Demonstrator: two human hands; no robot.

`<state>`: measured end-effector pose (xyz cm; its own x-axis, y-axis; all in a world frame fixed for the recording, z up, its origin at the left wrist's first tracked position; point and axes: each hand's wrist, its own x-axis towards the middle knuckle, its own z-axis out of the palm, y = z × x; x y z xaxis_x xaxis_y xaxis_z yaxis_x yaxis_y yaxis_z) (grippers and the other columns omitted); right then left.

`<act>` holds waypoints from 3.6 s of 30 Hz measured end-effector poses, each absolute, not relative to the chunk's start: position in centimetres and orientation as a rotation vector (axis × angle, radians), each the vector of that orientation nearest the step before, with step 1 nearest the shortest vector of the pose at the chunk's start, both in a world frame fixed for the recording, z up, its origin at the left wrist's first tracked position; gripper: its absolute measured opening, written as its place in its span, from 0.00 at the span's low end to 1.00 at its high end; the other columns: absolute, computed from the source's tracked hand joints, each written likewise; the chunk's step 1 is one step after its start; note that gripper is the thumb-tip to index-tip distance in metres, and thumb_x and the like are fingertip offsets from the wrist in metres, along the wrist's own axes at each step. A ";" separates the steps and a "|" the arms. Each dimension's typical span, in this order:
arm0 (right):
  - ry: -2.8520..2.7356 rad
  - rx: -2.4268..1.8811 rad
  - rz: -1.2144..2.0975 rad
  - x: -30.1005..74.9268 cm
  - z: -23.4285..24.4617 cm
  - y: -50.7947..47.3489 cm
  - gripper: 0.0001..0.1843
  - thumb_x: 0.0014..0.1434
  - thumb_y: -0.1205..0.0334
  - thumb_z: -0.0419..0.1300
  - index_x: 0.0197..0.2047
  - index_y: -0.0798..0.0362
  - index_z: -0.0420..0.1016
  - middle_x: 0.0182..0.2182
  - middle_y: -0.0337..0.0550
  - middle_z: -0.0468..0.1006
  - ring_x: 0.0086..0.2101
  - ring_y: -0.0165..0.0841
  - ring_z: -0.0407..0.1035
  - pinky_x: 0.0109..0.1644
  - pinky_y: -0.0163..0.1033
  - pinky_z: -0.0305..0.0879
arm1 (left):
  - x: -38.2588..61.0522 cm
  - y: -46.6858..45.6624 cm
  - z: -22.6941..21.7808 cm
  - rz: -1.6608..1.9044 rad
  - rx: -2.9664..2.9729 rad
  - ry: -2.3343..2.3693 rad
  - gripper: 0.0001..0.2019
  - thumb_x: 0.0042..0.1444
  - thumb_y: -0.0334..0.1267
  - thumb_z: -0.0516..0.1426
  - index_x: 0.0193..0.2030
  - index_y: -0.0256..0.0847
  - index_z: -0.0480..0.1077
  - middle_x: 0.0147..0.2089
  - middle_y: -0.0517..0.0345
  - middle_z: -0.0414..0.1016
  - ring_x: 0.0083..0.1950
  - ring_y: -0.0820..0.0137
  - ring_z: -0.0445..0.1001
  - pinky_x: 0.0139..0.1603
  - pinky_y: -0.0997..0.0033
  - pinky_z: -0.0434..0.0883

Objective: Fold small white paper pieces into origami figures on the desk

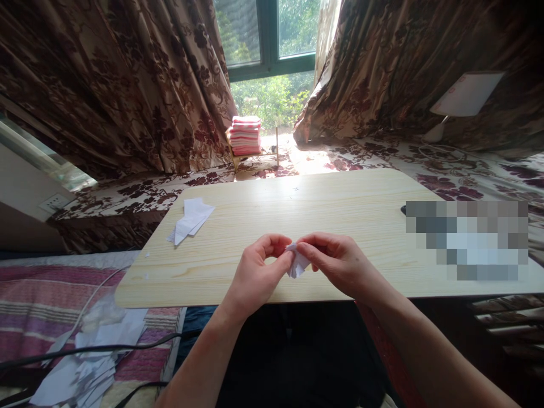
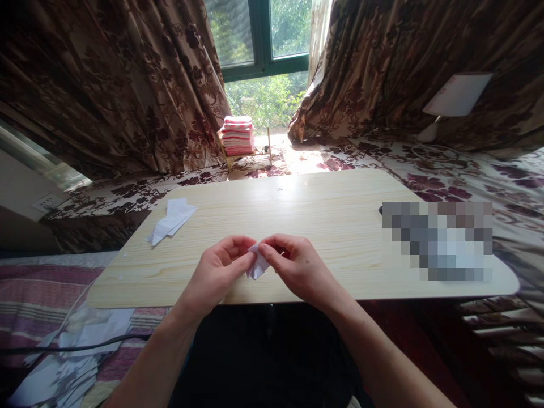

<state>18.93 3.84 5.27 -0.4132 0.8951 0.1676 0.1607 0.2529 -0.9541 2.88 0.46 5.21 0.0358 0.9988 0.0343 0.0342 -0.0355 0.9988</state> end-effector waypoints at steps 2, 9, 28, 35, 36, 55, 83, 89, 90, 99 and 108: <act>-1.763 -0.974 1.199 18.9 5.2 3.9 0.14 0.59 0.55 0.58 0.35 0.57 0.80 0.24 0.42 0.78 0.24 0.29 0.68 0.26 0.33 0.65 | 2.9 0.5 5.3 1.108 1.282 1.174 0.09 0.55 0.38 0.58 0.37 0.34 0.74 0.30 0.56 0.74 0.32 0.72 0.70 0.34 0.74 0.67; -1.757 -0.907 1.306 18.9 5.3 4.1 0.12 0.59 0.56 0.59 0.31 0.56 0.75 0.25 0.41 0.78 0.28 0.32 0.73 0.32 0.35 0.68 | 2.8 0.6 5.9 1.026 1.446 1.276 0.10 0.55 0.39 0.58 0.30 0.34 0.76 0.28 0.55 0.75 0.32 0.70 0.70 0.34 0.73 0.64; -1.618 -0.897 1.327 18.7 4.6 4.3 0.12 0.58 0.56 0.60 0.29 0.56 0.73 0.23 0.38 0.74 0.25 0.28 0.67 0.29 0.33 0.62 | 3.6 -0.5 4.5 1.099 1.275 1.148 0.12 0.57 0.42 0.56 0.31 0.35 0.74 0.30 0.58 0.71 0.35 0.70 0.66 0.37 0.74 0.62; -1.656 -0.899 1.334 18.8 4.8 4.2 0.13 0.57 0.55 0.61 0.29 0.57 0.73 0.24 0.41 0.75 0.26 0.29 0.66 0.30 0.34 0.62 | 4.1 -0.5 4.8 1.151 1.297 1.208 0.13 0.57 0.41 0.56 0.26 0.35 0.70 0.27 0.59 0.66 0.32 0.73 0.63 0.34 0.74 0.60; -1.672 -0.894 1.323 18.7 4.8 4.1 0.12 0.58 0.56 0.60 0.29 0.56 0.72 0.24 0.40 0.74 0.26 0.29 0.66 0.30 0.34 0.62 | 4.2 -0.5 4.9 1.164 1.312 1.218 0.13 0.57 0.40 0.56 0.25 0.35 0.69 0.26 0.60 0.65 0.31 0.73 0.62 0.33 0.74 0.60; -1.985 -0.834 0.974 20.3 5.7 3.6 0.04 0.58 0.67 0.59 0.38 0.54 0.73 0.30 0.39 0.75 0.30 0.29 0.68 0.34 0.36 0.67 | 3.8 -0.5 5.1 1.141 1.201 1.252 0.11 0.54 0.40 0.58 0.28 0.34 0.73 0.24 0.61 0.65 0.29 0.75 0.61 0.29 0.76 0.58; -2.239 -0.820 0.555 20.4 6.1 4.0 0.05 0.55 0.70 0.58 0.33 0.52 0.72 0.28 0.39 0.72 0.28 0.28 0.65 0.31 0.34 0.62 | 3.4 -0.4 5.9 1.027 1.223 1.288 0.08 0.51 0.37 0.57 0.26 0.35 0.72 0.22 0.63 0.62 0.26 0.75 0.57 0.26 0.75 0.53; -2.366 -0.737 0.319 20.6 6.4 4.1 0.04 0.59 0.69 0.57 0.35 0.52 0.73 0.32 0.42 0.75 0.32 0.31 0.68 0.33 0.34 0.62 | 3.3 -0.4 6.1 1.012 1.204 1.291 0.08 0.49 0.36 0.56 0.24 0.34 0.70 0.22 0.63 0.60 0.26 0.76 0.55 0.26 0.75 0.52; -2.387 -0.725 0.269 20.7 6.4 4.2 0.05 0.59 0.69 0.57 0.35 0.52 0.73 0.32 0.42 0.75 0.32 0.31 0.68 0.34 0.34 0.62 | 3.3 -0.3 6.1 1.011 1.197 1.288 0.08 0.49 0.36 0.56 0.24 0.34 0.70 0.22 0.63 0.60 0.26 0.76 0.55 0.26 0.75 0.52; -2.488 -0.671 0.110 20.9 7.1 4.1 0.07 0.60 0.70 0.55 0.34 0.52 0.74 0.32 0.43 0.75 0.32 0.31 0.67 0.33 0.34 0.61 | 3.2 -0.3 6.1 0.992 1.204 1.282 0.10 0.50 0.39 0.57 0.24 0.35 0.70 0.21 0.63 0.61 0.26 0.76 0.56 0.26 0.75 0.53; -2.580 -0.630 0.043 20.7 7.6 4.0 0.10 0.62 0.69 0.53 0.33 0.52 0.74 0.31 0.43 0.74 0.31 0.32 0.65 0.31 0.36 0.57 | 2.9 -0.2 6.3 0.939 1.279 1.291 0.10 0.51 0.39 0.56 0.25 0.35 0.72 0.22 0.63 0.62 0.26 0.75 0.56 0.27 0.75 0.55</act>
<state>20.72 4.02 7.55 -0.7783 0.4419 0.4461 0.4269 0.8934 -0.1401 2.92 -0.19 6.27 0.1126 0.9832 -0.1434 0.1665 0.1236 0.9783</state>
